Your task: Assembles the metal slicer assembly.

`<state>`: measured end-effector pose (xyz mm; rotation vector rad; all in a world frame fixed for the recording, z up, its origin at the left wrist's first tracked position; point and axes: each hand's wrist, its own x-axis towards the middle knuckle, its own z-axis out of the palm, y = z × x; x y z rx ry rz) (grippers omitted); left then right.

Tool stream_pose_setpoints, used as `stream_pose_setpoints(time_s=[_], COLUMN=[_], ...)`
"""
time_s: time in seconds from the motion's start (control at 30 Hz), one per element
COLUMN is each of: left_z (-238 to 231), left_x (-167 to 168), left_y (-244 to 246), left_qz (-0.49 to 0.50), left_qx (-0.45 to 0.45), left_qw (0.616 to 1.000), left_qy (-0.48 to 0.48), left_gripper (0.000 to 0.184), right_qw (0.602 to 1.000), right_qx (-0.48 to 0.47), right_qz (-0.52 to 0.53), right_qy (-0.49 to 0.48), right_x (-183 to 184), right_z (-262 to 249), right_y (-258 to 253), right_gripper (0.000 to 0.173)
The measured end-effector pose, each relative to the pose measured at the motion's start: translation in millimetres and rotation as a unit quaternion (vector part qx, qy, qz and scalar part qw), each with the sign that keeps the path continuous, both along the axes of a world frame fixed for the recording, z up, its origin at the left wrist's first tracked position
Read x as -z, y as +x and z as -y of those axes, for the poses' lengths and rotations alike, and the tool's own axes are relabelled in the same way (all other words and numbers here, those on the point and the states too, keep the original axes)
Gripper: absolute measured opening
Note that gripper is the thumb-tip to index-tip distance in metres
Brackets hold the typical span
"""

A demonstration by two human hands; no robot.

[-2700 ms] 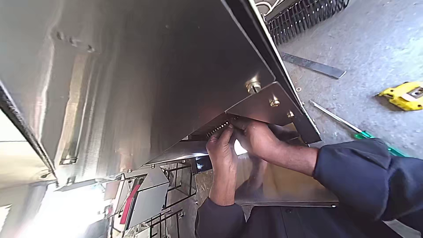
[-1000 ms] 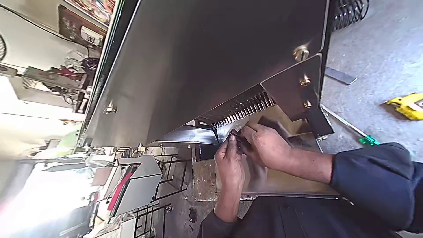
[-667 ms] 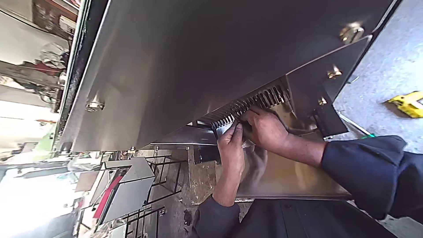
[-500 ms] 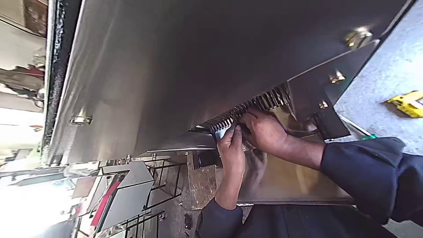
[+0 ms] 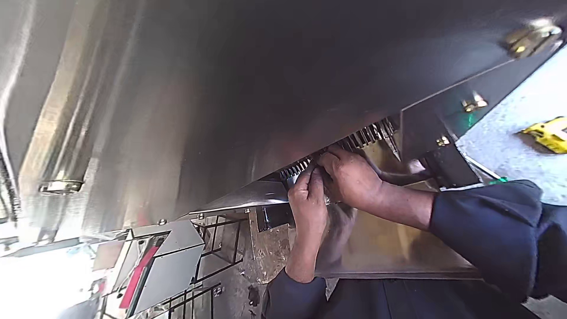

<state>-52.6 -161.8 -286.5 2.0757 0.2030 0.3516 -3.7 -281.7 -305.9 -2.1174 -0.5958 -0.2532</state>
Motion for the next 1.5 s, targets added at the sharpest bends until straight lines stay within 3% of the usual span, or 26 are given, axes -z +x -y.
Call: stream_pose_setpoints(time_s=[0.13, 0.3, 0.5, 0.63, 0.77, 0.93, 1.13, 1.27, 1.4, 1.5], left_z=[6.0, 10.8, 10.8, 8.6, 12.0, 9.6, 11.1, 7.9, 5.3, 7.4], left_x=[0.6, -14.7, -6.7, -17.7, -7.1, -21.0, -13.4, -31.8, -10.9, -19.7], left_y=[-1.5, -3.4, -3.7, -10.9, -4.1, -11.7, -5.9, -10.1, -7.5, -7.5], left_qz=[0.005, 0.045, -0.010, 0.005, -0.024, -0.003, -0.022, 0.026, -0.031, 0.009], left_qx=[-0.037, -0.046, -0.045, -0.040, -0.056, -0.048, -0.061, -0.037, -0.048, -0.050], left_qw=[0.999, 0.990, 0.988, 0.992, 0.986, 0.989, 0.980, 0.988, 0.988, 0.982], left_qy=[-0.024, -0.127, -0.149, -0.122, -0.154, -0.143, -0.189, -0.148, -0.142, -0.182], left_gripper=[0.021, 0.021, 0.023, 0.022, 0.022, 0.022, 0.021, 0.021, 0.022, 0.024], right_qw=[0.998, 0.995, 0.992, 0.990, 0.991, 0.990, 0.987, 0.985, 0.991, 0.993], right_qx=[-0.008, -0.016, -0.014, -0.010, -0.015, -0.019, -0.023, 0.001, 0.003, 0.024], right_qz=[-0.065, -0.008, -0.094, -0.061, -0.112, -0.044, -0.121, -0.047, -0.089, -0.054], right_qy=[0.024, 0.097, 0.085, 0.126, 0.073, 0.132, 0.098, 0.168, 0.099, 0.102], right_x=[-0.2, -9.4, -2.1, -5.6, -4.4, -7.3, -9.7, -22.8, -7.3, -22.7], right_z=[-2.3, -3.6, -1.6, -3.8, -0.3, -2.6, 1.3, -1.8, -2.0, -4.9], right_y=[-1.1, 2.4, -0.1, -6.1, -1.8, -5.4, -2.6, -6.5, -5.1, -6.0], right_gripper=[0.013, 0.011, 0.014, 0.011, 0.014, 0.012, 0.014, 0.015, 0.015, 0.017])
